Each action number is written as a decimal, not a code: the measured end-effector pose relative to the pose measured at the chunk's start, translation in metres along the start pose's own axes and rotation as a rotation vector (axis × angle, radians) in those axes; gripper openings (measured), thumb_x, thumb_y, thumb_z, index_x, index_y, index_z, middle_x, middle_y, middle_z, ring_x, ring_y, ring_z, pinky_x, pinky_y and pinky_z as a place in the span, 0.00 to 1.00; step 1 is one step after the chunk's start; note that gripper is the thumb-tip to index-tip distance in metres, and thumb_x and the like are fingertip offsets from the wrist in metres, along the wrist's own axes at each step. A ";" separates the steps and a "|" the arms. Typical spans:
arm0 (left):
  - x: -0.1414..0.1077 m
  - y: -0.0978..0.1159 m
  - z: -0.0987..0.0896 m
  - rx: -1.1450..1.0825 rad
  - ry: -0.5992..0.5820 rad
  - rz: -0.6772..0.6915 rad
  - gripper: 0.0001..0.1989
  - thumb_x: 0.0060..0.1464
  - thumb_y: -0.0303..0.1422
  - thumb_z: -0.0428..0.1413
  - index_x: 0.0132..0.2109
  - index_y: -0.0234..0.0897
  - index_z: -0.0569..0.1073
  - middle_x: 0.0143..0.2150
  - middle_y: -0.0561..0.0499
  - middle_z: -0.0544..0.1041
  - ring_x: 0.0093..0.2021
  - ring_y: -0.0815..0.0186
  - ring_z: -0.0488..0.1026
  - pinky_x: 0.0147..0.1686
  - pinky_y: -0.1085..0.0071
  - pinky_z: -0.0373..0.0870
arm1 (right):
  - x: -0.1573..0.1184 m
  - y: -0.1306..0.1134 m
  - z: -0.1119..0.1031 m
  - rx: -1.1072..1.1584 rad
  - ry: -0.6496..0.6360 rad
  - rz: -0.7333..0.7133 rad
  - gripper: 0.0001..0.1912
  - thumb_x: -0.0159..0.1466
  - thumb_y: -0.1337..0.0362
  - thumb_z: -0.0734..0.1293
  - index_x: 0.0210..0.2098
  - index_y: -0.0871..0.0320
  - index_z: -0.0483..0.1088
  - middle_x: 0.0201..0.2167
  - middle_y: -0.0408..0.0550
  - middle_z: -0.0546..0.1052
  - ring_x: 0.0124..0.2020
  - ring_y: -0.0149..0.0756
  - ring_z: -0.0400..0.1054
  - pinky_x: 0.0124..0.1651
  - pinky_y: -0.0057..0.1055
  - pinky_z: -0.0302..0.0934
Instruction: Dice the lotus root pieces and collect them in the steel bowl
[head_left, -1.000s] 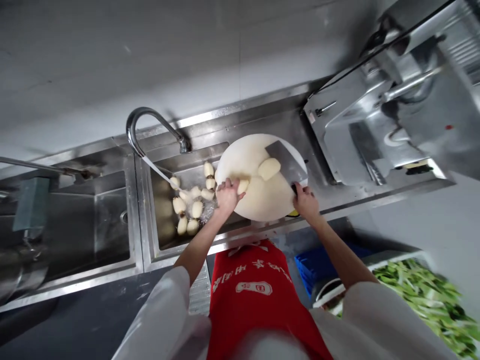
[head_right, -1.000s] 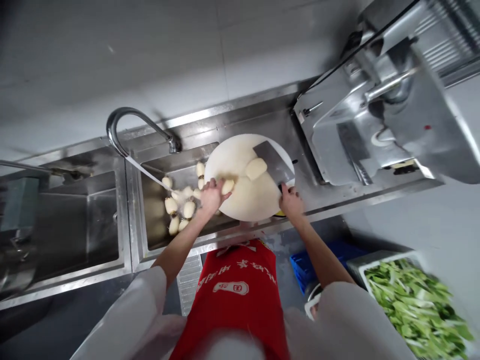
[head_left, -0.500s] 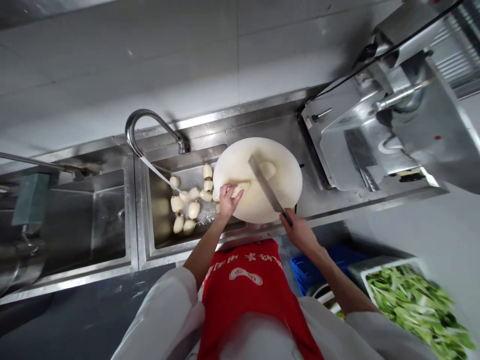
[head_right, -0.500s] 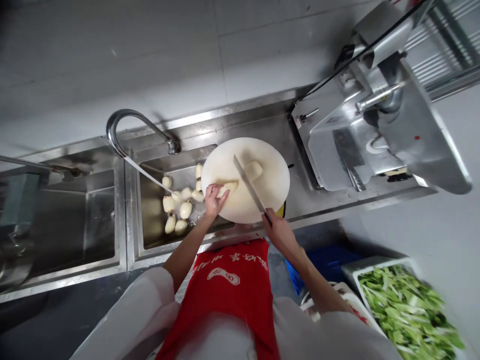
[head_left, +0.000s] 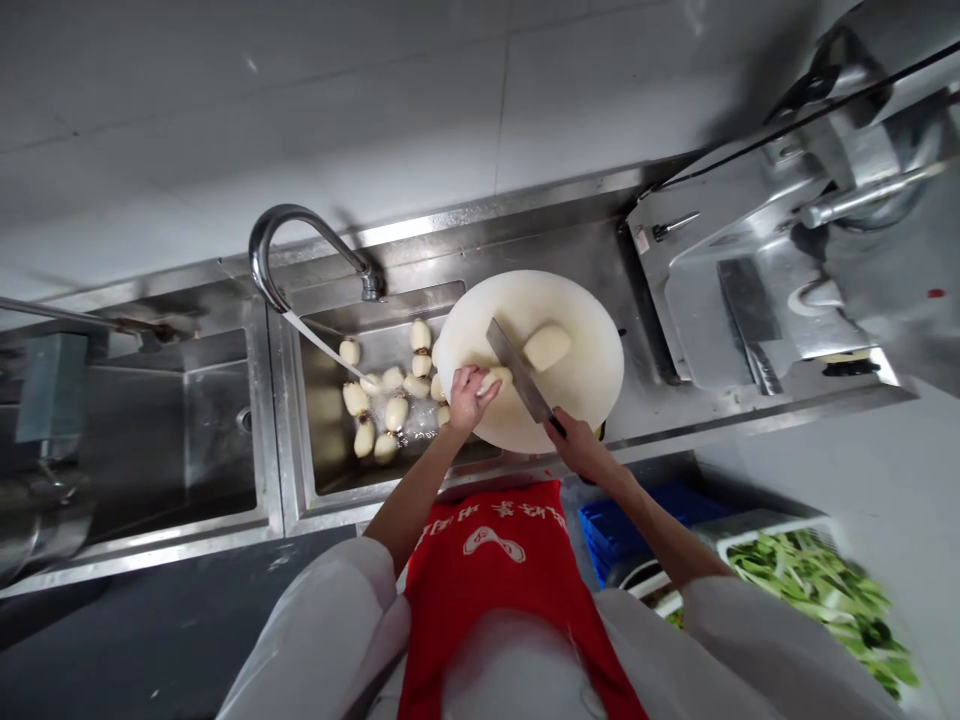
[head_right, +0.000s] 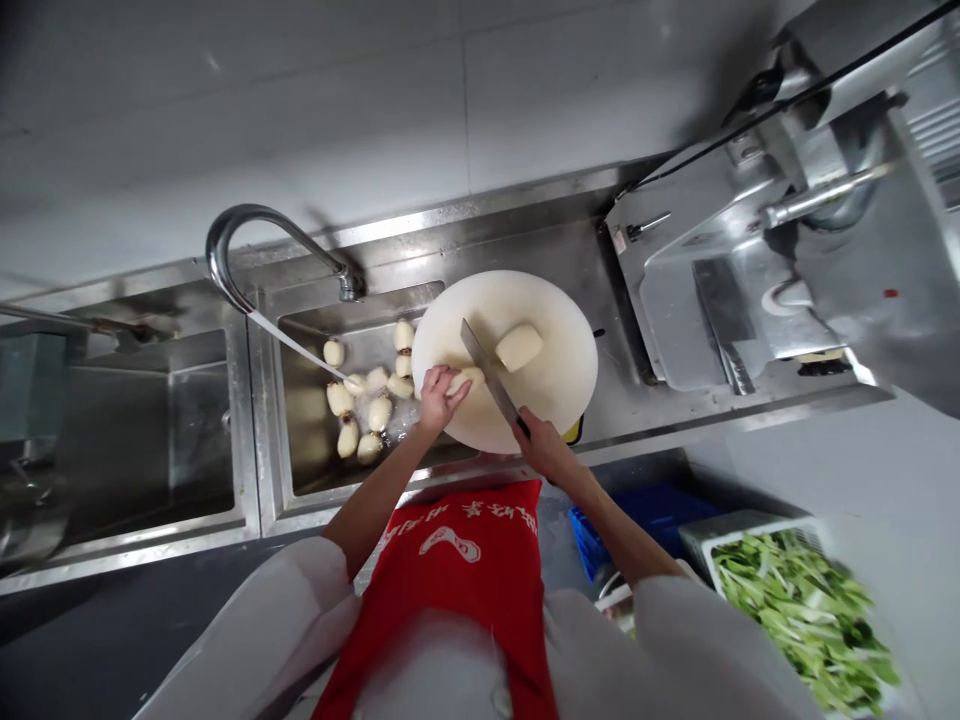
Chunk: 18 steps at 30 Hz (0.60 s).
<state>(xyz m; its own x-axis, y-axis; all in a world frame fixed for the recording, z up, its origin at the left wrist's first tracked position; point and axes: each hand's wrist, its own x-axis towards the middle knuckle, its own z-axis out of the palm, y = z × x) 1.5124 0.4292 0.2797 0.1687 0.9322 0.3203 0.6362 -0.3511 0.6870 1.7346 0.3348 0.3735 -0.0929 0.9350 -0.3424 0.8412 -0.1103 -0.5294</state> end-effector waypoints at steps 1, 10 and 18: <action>0.004 0.002 -0.003 0.031 -0.035 0.015 0.16 0.60 0.45 0.53 0.46 0.38 0.73 0.45 0.44 0.71 0.49 0.59 0.68 0.51 0.62 0.67 | 0.012 -0.002 0.005 -0.003 0.003 0.002 0.12 0.69 0.56 0.54 0.42 0.55 0.63 0.28 0.47 0.75 0.32 0.40 0.70 0.31 0.28 0.50; 0.069 0.021 -0.020 0.222 -0.612 -0.166 0.27 0.41 0.52 0.65 0.40 0.36 0.73 0.41 0.44 0.73 0.38 0.58 0.72 0.36 0.67 0.67 | 0.061 -0.019 0.004 -0.222 0.020 0.070 0.13 0.71 0.59 0.54 0.43 0.59 0.65 0.32 0.52 0.77 0.33 0.39 0.70 0.32 0.29 0.47; 0.002 -0.006 -0.038 -0.551 -0.050 -0.632 0.24 0.46 0.48 0.63 0.44 0.36 0.69 0.34 0.53 0.73 0.26 0.73 0.66 0.25 0.76 0.63 | 0.040 -0.019 0.003 -0.251 -0.021 0.135 0.14 0.72 0.59 0.53 0.44 0.59 0.65 0.30 0.51 0.77 0.31 0.38 0.71 0.31 0.31 0.45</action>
<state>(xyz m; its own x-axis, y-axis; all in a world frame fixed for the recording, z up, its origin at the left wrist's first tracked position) 1.4810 0.4299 0.3011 -0.0544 0.9661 -0.2524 0.1656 0.2580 0.9518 1.7132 0.3733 0.3683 0.0202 0.9099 -0.4143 0.9520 -0.1442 -0.2701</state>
